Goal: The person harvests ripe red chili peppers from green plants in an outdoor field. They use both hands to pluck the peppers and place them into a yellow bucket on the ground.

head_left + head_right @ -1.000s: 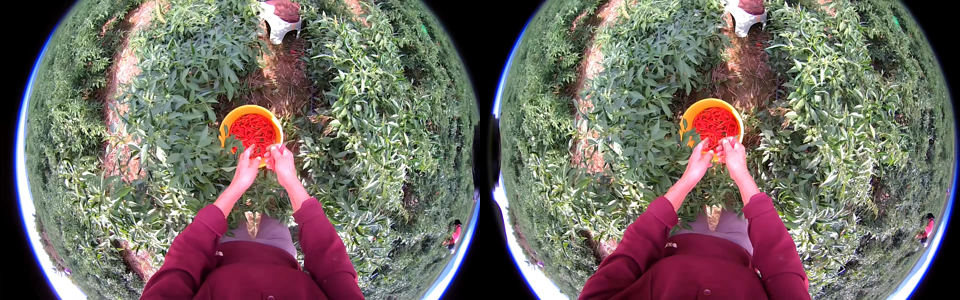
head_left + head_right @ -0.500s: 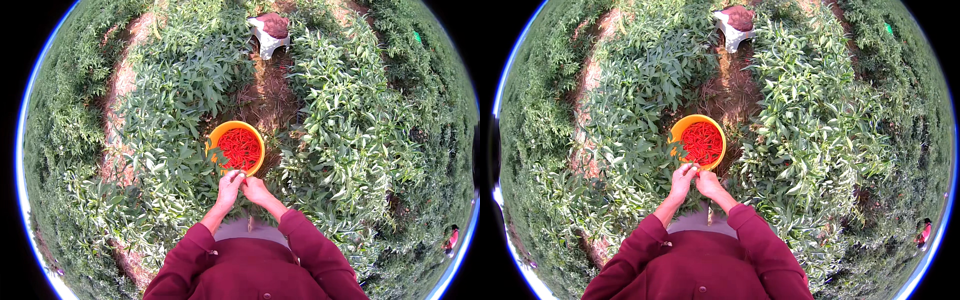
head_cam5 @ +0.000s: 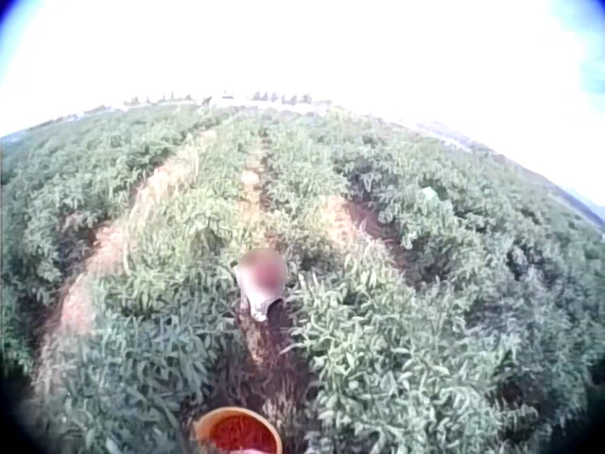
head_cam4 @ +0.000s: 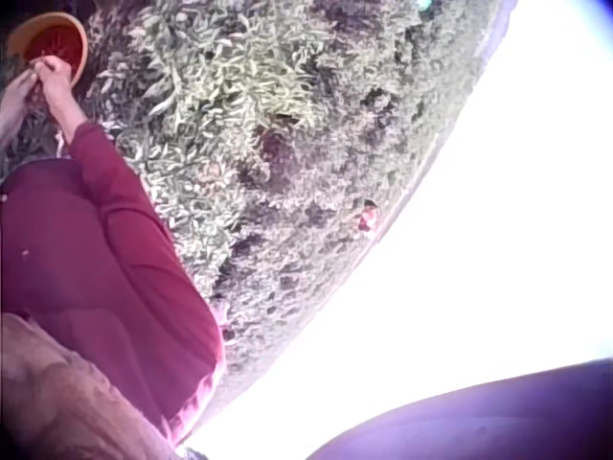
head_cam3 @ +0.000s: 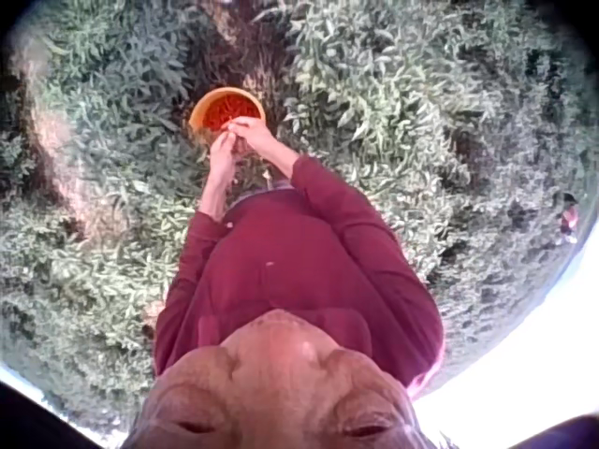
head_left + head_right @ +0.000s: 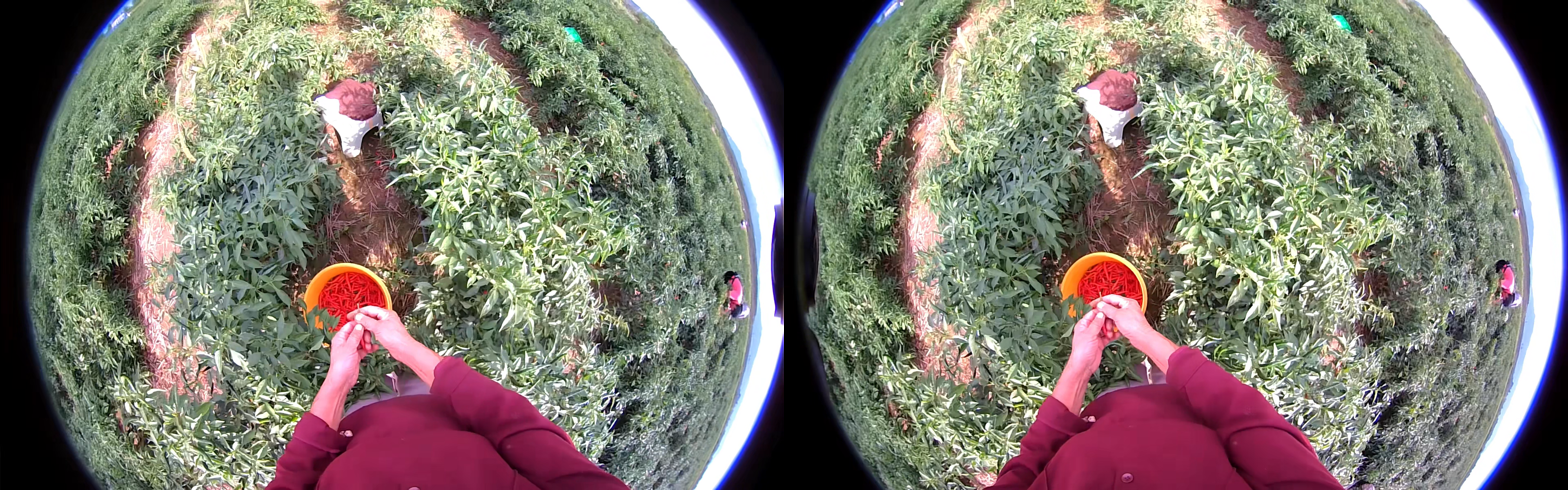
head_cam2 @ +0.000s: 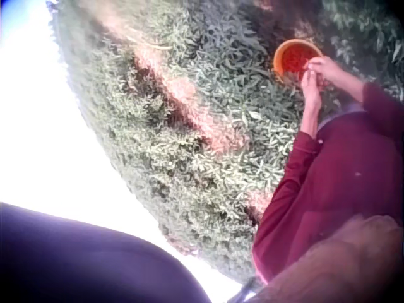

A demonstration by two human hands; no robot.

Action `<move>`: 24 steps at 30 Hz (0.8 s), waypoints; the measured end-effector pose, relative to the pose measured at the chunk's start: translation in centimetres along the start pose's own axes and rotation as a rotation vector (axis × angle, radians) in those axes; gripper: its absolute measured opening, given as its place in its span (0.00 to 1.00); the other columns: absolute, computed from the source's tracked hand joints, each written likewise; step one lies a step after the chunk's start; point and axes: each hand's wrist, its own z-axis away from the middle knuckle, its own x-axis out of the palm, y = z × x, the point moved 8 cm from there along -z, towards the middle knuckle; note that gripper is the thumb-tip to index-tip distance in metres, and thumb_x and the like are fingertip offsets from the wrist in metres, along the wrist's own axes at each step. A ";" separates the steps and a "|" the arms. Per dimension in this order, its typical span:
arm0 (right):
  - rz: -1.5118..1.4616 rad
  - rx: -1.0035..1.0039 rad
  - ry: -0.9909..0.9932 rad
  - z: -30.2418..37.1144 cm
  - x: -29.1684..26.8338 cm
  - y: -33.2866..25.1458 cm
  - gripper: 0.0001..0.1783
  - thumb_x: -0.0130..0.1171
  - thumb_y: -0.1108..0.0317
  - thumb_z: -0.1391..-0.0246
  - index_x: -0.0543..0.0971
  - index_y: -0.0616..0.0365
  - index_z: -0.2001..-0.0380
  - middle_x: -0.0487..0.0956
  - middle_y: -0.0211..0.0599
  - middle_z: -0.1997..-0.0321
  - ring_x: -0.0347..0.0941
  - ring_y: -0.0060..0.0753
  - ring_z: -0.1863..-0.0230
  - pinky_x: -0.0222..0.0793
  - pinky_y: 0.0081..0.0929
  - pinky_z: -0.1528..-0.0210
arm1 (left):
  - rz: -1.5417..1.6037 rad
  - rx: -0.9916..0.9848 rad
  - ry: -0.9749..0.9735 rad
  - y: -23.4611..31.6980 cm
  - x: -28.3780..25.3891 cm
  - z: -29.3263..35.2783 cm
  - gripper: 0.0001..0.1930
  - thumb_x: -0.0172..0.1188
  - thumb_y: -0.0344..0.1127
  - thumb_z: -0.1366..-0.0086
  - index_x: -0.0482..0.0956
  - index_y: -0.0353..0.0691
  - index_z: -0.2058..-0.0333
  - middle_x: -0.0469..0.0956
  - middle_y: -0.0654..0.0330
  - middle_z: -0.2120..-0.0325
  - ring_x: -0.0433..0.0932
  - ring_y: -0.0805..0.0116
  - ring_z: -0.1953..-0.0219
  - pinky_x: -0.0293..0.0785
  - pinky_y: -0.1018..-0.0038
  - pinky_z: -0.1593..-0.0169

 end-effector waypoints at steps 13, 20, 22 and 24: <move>0.503 -0.114 -0.044 0.9 0.6 -3.5 0.05 0.59 0.69 0.50 0.77 0.59 0.73 0.74 0.23 0.76 0.66 0.14 0.73 0.62 0.16 0.70 | -0.303 0.027 -0.072 4.3 -0.6 2.9 0.08 0.46 0.33 0.34 0.72 0.37 0.62 0.68 0.69 0.81 0.64 0.82 0.80 0.63 0.85 0.75; 0.193 0.149 -0.262 -0.9 2.0 -4.2 0.05 0.57 0.66 0.48 0.75 0.55 0.71 0.71 0.21 0.78 0.61 0.14 0.77 0.58 0.14 0.74 | -0.631 0.331 0.124 7.5 -0.5 2.6 0.08 0.48 0.32 0.35 0.71 0.35 0.62 0.68 0.66 0.82 0.66 0.79 0.77 0.65 0.80 0.74; 0.083 0.239 -0.346 -1.9 2.3 -4.7 0.05 0.57 0.67 0.48 0.75 0.55 0.71 0.70 0.21 0.78 0.61 0.15 0.78 0.58 0.14 0.74 | -0.868 0.577 0.192 9.3 0.1 2.4 0.06 0.51 0.28 0.39 0.71 0.34 0.64 0.69 0.59 0.80 0.71 0.66 0.76 0.68 0.73 0.73; -0.027 0.336 -0.444 -3.1 1.9 -5.2 0.05 0.56 0.67 0.48 0.74 0.55 0.71 0.69 0.21 0.78 0.62 0.15 0.78 0.57 0.14 0.75 | -1.149 0.816 0.252 11.6 2.5 2.3 0.06 0.53 0.27 0.41 0.71 0.35 0.65 0.70 0.56 0.79 0.72 0.59 0.76 0.68 0.71 0.73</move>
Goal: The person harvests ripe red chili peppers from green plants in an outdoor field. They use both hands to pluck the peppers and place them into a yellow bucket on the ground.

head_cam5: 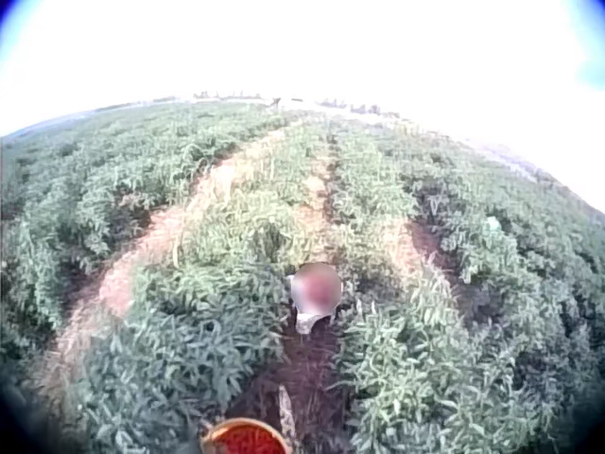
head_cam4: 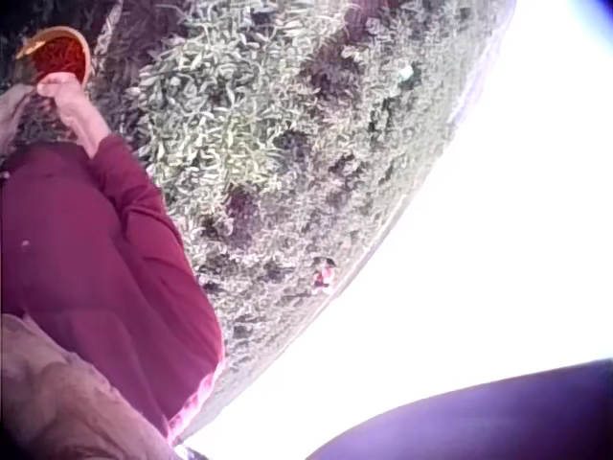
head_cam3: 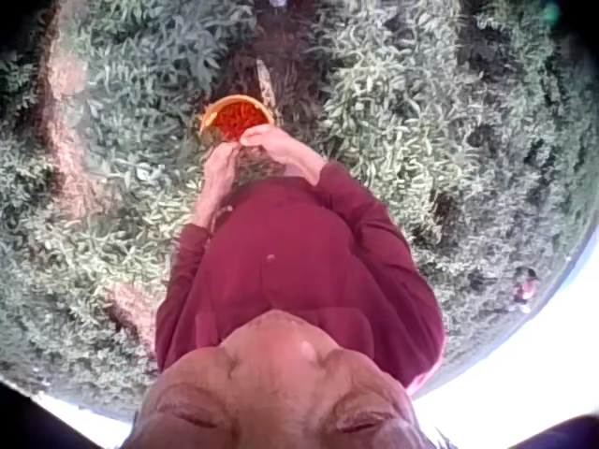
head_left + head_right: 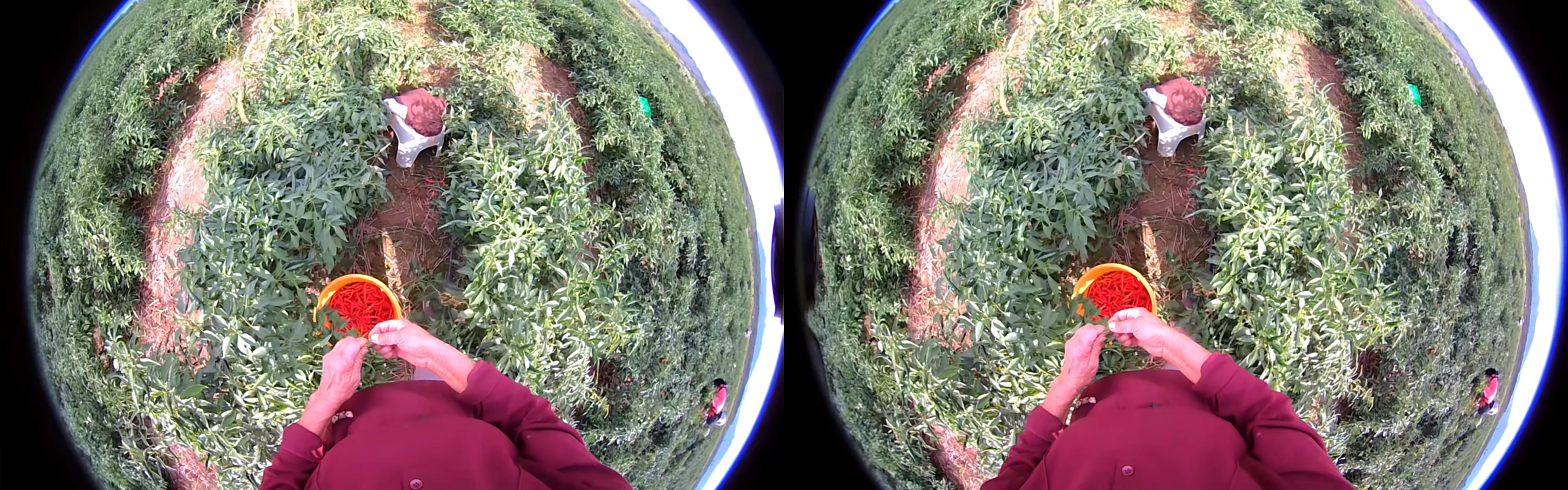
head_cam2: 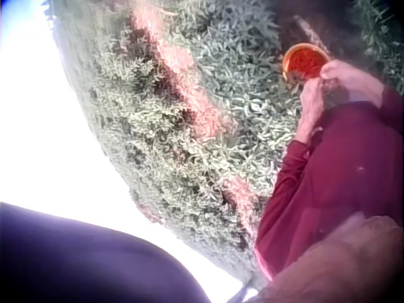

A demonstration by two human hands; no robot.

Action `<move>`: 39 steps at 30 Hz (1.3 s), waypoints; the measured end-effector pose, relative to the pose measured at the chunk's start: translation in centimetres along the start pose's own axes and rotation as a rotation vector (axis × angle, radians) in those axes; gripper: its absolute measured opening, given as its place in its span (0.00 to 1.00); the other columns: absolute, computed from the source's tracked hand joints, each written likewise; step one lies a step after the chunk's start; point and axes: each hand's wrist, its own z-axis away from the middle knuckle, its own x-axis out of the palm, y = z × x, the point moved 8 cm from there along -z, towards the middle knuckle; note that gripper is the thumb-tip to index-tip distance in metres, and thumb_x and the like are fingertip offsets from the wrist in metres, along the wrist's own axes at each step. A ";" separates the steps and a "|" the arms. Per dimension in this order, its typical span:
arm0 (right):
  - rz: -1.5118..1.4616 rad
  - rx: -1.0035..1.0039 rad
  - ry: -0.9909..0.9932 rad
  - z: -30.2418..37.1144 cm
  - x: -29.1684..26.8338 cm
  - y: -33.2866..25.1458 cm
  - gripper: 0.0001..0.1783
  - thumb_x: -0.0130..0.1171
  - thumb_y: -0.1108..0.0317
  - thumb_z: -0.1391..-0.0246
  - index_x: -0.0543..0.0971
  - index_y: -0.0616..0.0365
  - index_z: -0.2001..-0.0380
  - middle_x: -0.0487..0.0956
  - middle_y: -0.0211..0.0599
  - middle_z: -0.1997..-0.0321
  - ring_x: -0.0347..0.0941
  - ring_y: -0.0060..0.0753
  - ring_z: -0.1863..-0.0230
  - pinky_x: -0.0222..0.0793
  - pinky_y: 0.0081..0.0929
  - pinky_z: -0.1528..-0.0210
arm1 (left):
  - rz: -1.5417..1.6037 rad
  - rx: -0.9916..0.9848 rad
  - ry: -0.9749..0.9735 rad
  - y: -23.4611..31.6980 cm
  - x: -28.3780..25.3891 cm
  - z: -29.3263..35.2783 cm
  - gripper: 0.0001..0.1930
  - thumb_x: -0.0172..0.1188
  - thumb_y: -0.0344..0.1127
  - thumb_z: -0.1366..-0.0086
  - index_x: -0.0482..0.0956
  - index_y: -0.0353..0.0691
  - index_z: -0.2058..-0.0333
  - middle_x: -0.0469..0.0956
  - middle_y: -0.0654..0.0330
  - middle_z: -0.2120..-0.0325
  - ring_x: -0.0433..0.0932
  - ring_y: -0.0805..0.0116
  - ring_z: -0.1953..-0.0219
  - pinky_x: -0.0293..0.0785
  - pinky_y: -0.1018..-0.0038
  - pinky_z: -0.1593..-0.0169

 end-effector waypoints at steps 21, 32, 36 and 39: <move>0.797 -0.152 0.352 5.8 -23.9 -18.0 0.06 0.51 0.71 0.52 0.74 0.60 0.70 0.75 0.31 0.76 0.70 0.20 0.74 0.69 0.22 0.68 | -0.373 -0.875 -0.089 -17.3 13.6 -4.1 0.21 0.52 0.30 0.43 0.67 0.38 0.49 0.67 0.46 0.55 0.67 0.50 0.52 0.64 0.64 0.48; 0.582 -0.212 0.312 11.8 -24.2 -27.7 0.08 0.54 0.67 0.47 0.74 0.59 0.66 0.74 0.25 0.74 0.65 0.13 0.71 0.64 0.16 0.68 | 0.211 -0.622 -0.217 -7.3 20.6 -26.9 0.15 0.49 0.31 0.39 0.72 0.35 0.54 0.74 0.53 0.61 0.74 0.66 0.62 0.70 0.72 0.55; 0.306 -0.484 0.595 15.4 -28.6 -35.8 0.06 0.50 0.71 0.45 0.73 0.62 0.66 0.73 0.26 0.74 0.65 0.14 0.73 0.63 0.15 0.68 | 0.173 -0.574 -0.406 -8.2 22.5 -32.0 0.15 0.50 0.31 0.39 0.72 0.34 0.54 0.74 0.51 0.62 0.75 0.64 0.62 0.70 0.71 0.55; 0.453 -0.609 0.902 17.9 -32.4 -40.5 0.14 0.48 0.75 0.47 0.71 0.63 0.55 0.75 0.34 0.64 0.69 0.19 0.67 0.66 0.18 0.62 | 0.155 -0.498 -0.562 -10.1 24.7 -36.2 0.15 0.50 0.33 0.40 0.72 0.33 0.56 0.74 0.49 0.63 0.75 0.58 0.62 0.70 0.70 0.55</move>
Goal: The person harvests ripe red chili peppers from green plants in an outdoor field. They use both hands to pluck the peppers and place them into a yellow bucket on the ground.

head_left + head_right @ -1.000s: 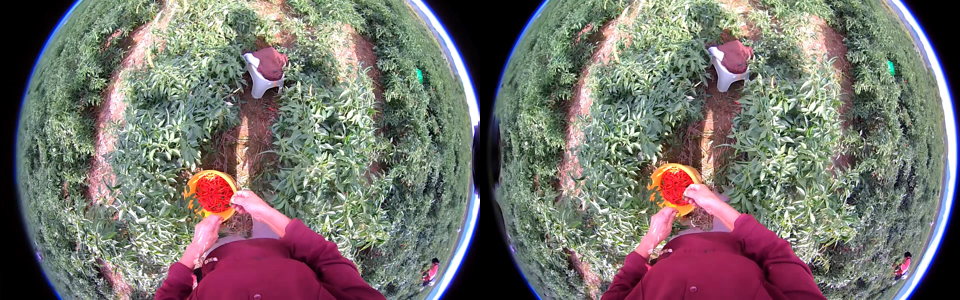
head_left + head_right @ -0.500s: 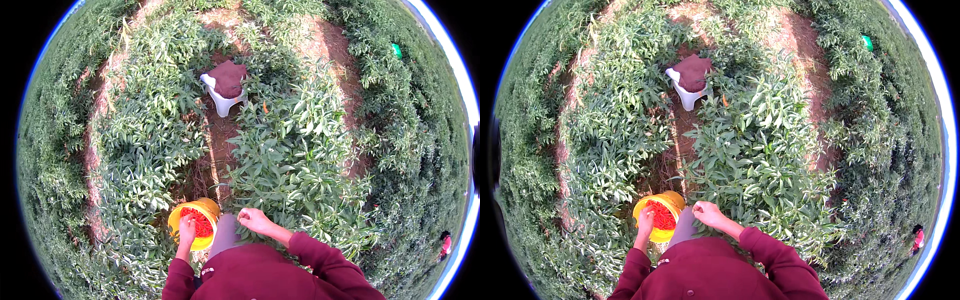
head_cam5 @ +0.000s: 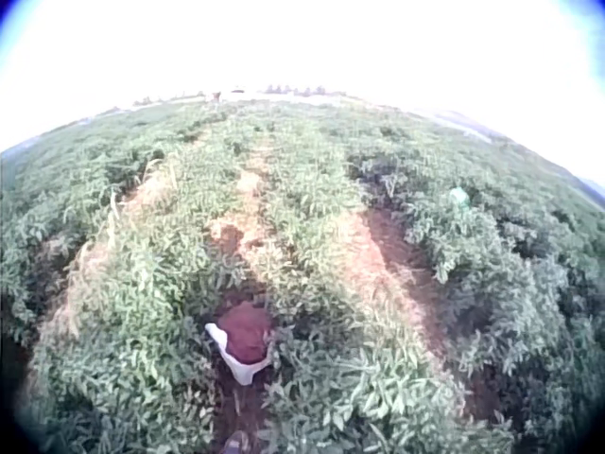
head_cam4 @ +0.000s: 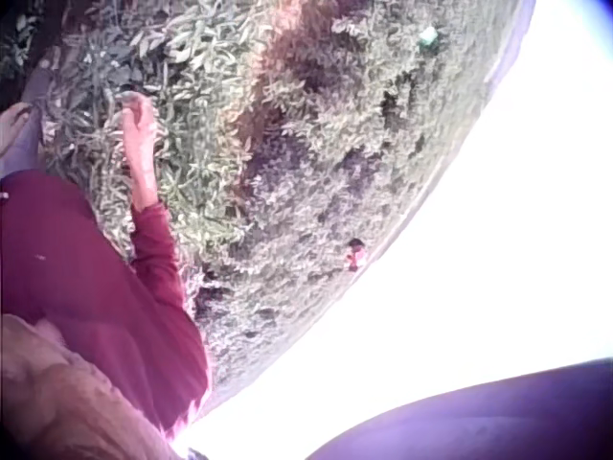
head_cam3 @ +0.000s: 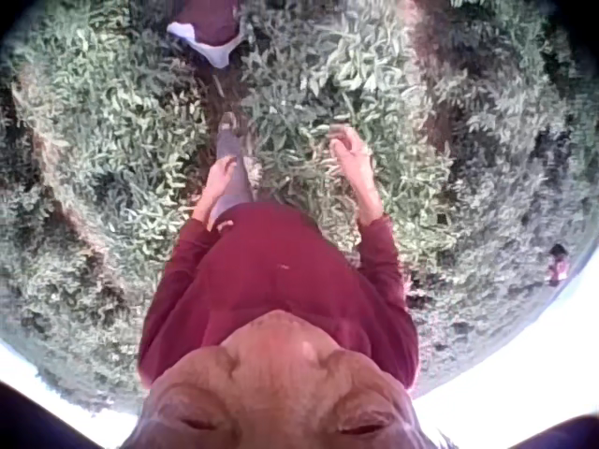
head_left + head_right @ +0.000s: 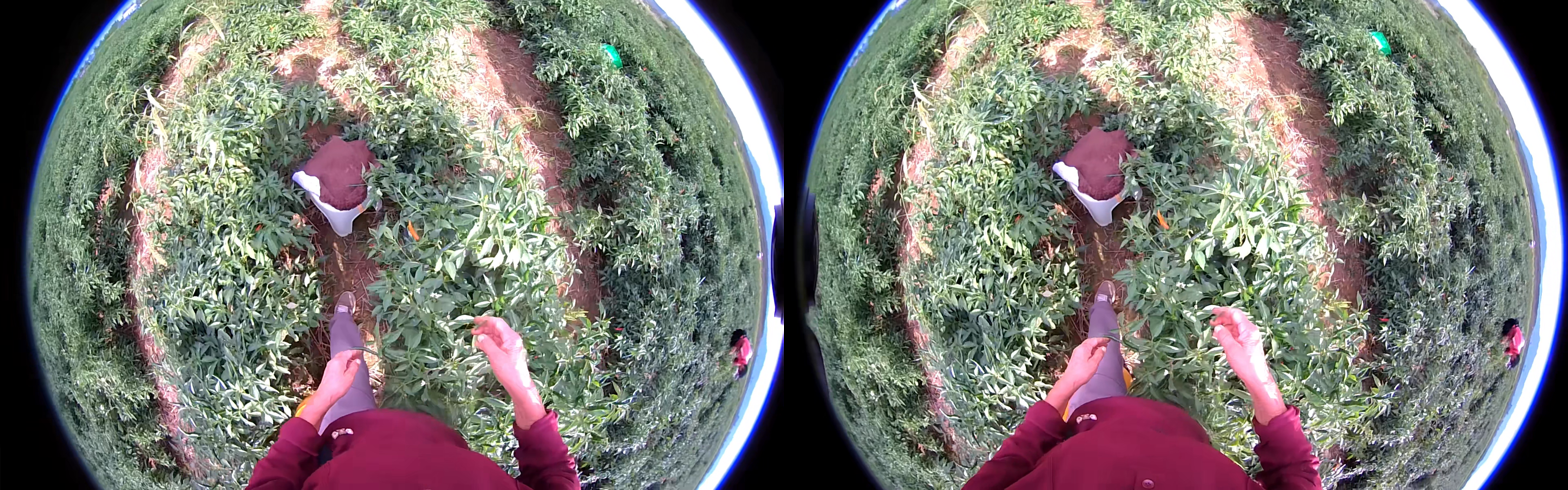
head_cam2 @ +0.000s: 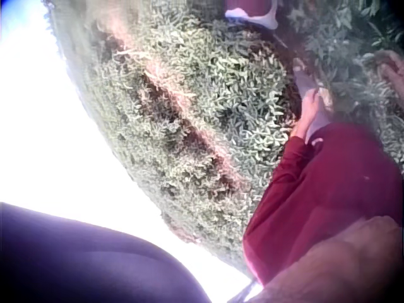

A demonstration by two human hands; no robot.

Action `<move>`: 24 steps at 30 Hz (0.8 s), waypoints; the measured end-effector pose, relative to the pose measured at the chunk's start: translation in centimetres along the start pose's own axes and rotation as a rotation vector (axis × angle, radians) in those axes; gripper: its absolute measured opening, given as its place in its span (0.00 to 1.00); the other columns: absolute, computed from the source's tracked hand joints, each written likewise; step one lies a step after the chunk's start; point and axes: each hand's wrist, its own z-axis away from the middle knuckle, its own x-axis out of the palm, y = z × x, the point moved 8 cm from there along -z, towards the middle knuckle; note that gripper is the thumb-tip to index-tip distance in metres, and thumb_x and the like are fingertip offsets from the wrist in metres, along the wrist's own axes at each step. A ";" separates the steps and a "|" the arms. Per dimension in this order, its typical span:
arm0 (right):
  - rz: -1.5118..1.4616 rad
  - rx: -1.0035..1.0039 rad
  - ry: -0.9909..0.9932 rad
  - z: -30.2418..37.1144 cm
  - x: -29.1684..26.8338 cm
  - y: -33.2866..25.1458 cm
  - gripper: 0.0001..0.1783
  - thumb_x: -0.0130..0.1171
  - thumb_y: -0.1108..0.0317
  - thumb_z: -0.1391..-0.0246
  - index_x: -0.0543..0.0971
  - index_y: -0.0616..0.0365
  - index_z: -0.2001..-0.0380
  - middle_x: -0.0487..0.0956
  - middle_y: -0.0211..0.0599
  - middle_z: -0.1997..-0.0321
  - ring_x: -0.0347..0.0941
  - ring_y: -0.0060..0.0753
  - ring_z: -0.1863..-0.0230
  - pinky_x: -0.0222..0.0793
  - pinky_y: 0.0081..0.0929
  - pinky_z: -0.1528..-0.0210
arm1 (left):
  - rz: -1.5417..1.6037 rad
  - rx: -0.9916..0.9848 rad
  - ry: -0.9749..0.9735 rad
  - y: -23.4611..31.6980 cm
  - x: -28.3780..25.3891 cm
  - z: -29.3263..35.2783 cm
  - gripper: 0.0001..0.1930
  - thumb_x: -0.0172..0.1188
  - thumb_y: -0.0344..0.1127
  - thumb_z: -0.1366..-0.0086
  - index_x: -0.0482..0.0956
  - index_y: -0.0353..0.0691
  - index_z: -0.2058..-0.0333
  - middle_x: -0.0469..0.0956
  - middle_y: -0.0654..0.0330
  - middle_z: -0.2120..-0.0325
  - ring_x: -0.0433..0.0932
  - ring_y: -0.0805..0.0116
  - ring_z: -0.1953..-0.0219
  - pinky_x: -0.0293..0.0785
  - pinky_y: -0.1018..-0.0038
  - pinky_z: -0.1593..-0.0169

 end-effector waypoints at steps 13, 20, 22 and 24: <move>0.972 -0.355 0.213 -25.2 7.9 -5.4 0.19 0.53 0.75 0.60 0.72 0.59 0.59 0.72 0.45 0.59 0.67 0.46 0.54 0.60 0.42 0.51 | 0.008 0.014 -0.107 2.2 -13.3 -12.7 0.13 0.49 0.28 0.40 0.73 0.32 0.57 0.74 0.49 0.62 0.76 0.59 0.61 0.71 0.71 0.55; 1.767 0.222 0.037 -28.2 -3.8 2.5 0.20 0.50 0.67 0.54 0.71 0.58 0.55 0.66 0.47 0.46 0.55 0.44 0.39 0.47 0.63 0.44 | -0.016 -0.120 -0.082 -1.3 -19.6 -14.7 0.14 0.48 0.30 0.40 0.73 0.31 0.57 0.76 0.48 0.62 0.77 0.61 0.62 0.72 0.71 0.56; 1.742 0.356 0.019 -26.2 -5.2 3.4 0.19 0.50 0.67 0.53 0.71 0.59 0.55 0.65 0.49 0.45 0.52 0.45 0.37 0.48 0.64 0.45 | -0.069 -0.121 -0.080 -1.6 -20.5 -15.5 0.14 0.48 0.31 0.40 0.73 0.31 0.57 0.76 0.49 0.63 0.77 0.61 0.62 0.72 0.71 0.56; 1.796 0.286 0.100 -23.7 -5.6 3.4 0.19 0.51 0.66 0.53 0.71 0.60 0.55 0.66 0.47 0.46 0.55 0.44 0.39 0.49 0.60 0.44 | -0.048 -0.119 -0.083 -1.3 -20.5 -16.7 0.14 0.48 0.31 0.40 0.74 0.32 0.57 0.76 0.49 0.63 0.77 0.60 0.62 0.72 0.70 0.56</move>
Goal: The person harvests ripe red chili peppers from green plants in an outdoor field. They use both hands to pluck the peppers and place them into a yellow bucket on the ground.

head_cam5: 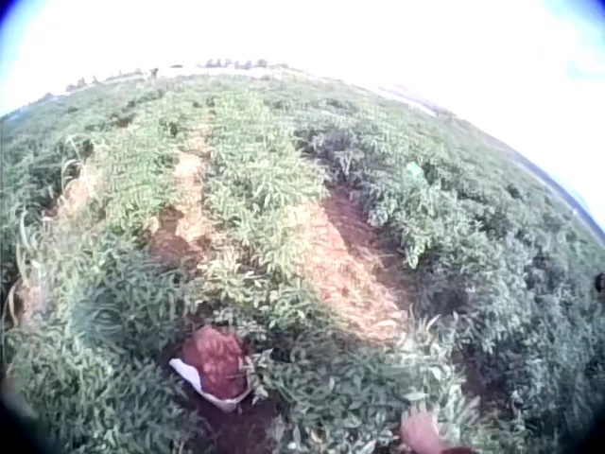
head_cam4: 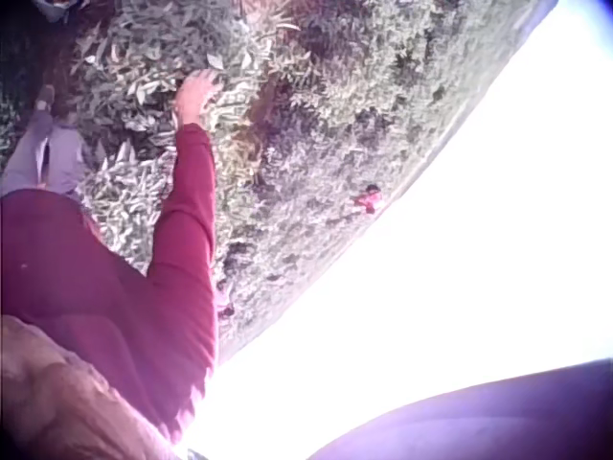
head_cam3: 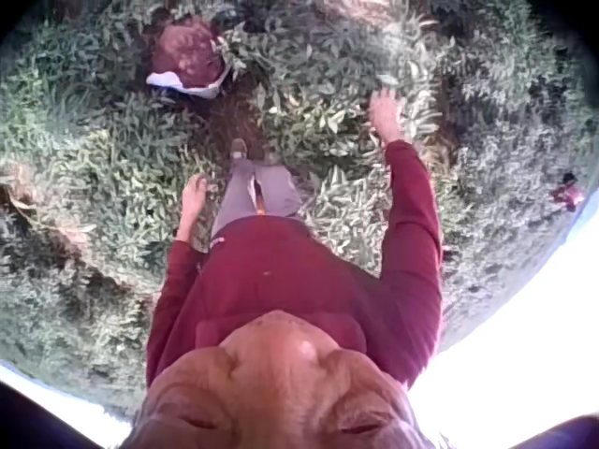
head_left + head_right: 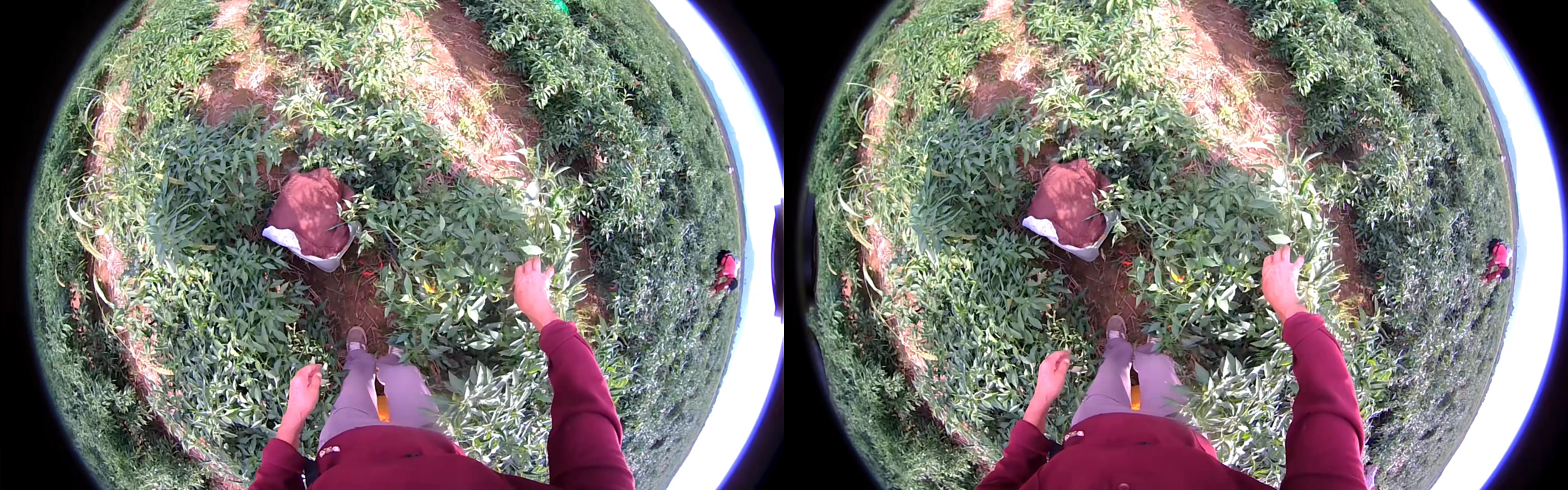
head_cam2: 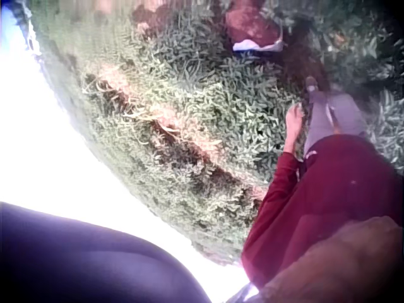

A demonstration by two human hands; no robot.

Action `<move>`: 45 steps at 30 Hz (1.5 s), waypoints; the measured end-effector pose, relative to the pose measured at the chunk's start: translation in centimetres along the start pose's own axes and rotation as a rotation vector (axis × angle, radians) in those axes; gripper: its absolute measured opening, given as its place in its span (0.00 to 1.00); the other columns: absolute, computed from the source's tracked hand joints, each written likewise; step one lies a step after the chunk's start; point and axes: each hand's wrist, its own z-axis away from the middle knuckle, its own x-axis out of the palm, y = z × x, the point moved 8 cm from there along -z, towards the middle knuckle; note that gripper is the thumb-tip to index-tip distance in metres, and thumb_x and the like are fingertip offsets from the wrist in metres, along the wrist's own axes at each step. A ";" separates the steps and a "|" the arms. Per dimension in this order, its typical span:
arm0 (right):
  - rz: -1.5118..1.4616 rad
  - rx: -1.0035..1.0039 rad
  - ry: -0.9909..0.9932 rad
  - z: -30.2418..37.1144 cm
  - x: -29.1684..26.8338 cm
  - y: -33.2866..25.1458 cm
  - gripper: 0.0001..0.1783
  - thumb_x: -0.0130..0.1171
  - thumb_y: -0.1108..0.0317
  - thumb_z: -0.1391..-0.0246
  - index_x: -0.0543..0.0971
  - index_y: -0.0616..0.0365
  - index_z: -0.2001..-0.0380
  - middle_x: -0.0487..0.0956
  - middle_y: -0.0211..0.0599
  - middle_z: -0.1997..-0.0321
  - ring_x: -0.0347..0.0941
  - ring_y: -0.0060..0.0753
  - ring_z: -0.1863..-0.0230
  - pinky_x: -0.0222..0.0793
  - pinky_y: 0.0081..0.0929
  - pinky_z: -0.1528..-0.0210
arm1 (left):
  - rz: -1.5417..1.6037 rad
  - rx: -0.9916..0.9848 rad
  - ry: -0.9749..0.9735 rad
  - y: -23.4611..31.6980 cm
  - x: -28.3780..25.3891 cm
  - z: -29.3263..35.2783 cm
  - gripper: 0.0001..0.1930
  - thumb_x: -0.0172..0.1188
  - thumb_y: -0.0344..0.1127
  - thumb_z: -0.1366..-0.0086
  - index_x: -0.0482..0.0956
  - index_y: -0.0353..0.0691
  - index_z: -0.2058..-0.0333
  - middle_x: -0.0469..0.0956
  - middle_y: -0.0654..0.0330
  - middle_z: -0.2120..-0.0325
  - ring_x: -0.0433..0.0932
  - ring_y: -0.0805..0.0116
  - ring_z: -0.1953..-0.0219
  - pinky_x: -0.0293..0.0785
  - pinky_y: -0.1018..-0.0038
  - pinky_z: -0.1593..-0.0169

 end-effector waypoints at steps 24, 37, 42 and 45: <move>-0.686 -0.005 0.100 5.2 -7.8 1.4 0.24 0.56 0.64 0.56 0.71 0.63 0.55 0.71 0.48 0.56 0.66 0.47 0.53 0.62 0.44 0.55 | -0.082 0.519 -0.476 40.3 23.4 -28.6 0.11 0.52 0.26 0.41 0.72 0.33 0.58 0.77 0.56 0.62 0.77 0.67 0.63 0.72 0.76 0.58; -2.008 0.826 0.392 2.5 2.2 23.7 0.14 0.51 0.68 0.44 0.73 0.64 0.55 0.77 0.36 0.60 0.73 0.23 0.62 0.66 0.19 0.58 | 0.458 0.120 -0.492 42.3 36.4 -46.1 0.25 0.49 0.53 0.37 0.67 0.40 0.49 0.74 0.63 0.61 0.72 0.74 0.66 0.67 0.78 0.64; -1.978 1.289 0.132 -0.3 25.2 24.0 0.22 0.54 0.58 0.47 0.70 0.60 0.53 0.76 0.33 0.60 0.70 0.19 0.62 0.66 0.18 0.61 | 0.392 -0.096 -0.947 34.0 38.3 -47.3 0.27 0.50 0.52 0.38 0.66 0.38 0.48 0.74 0.58 0.59 0.74 0.70 0.64 0.70 0.73 0.62; -1.973 1.514 -0.043 -1.5 33.8 20.3 0.27 0.57 0.50 0.51 0.70 0.59 0.55 0.74 0.29 0.67 0.68 0.17 0.68 0.67 0.20 0.65 | 0.368 -0.217 -1.113 27.2 35.9 -47.6 0.27 0.50 0.52 0.39 0.66 0.37 0.48 0.74 0.55 0.58 0.75 0.67 0.63 0.72 0.71 0.60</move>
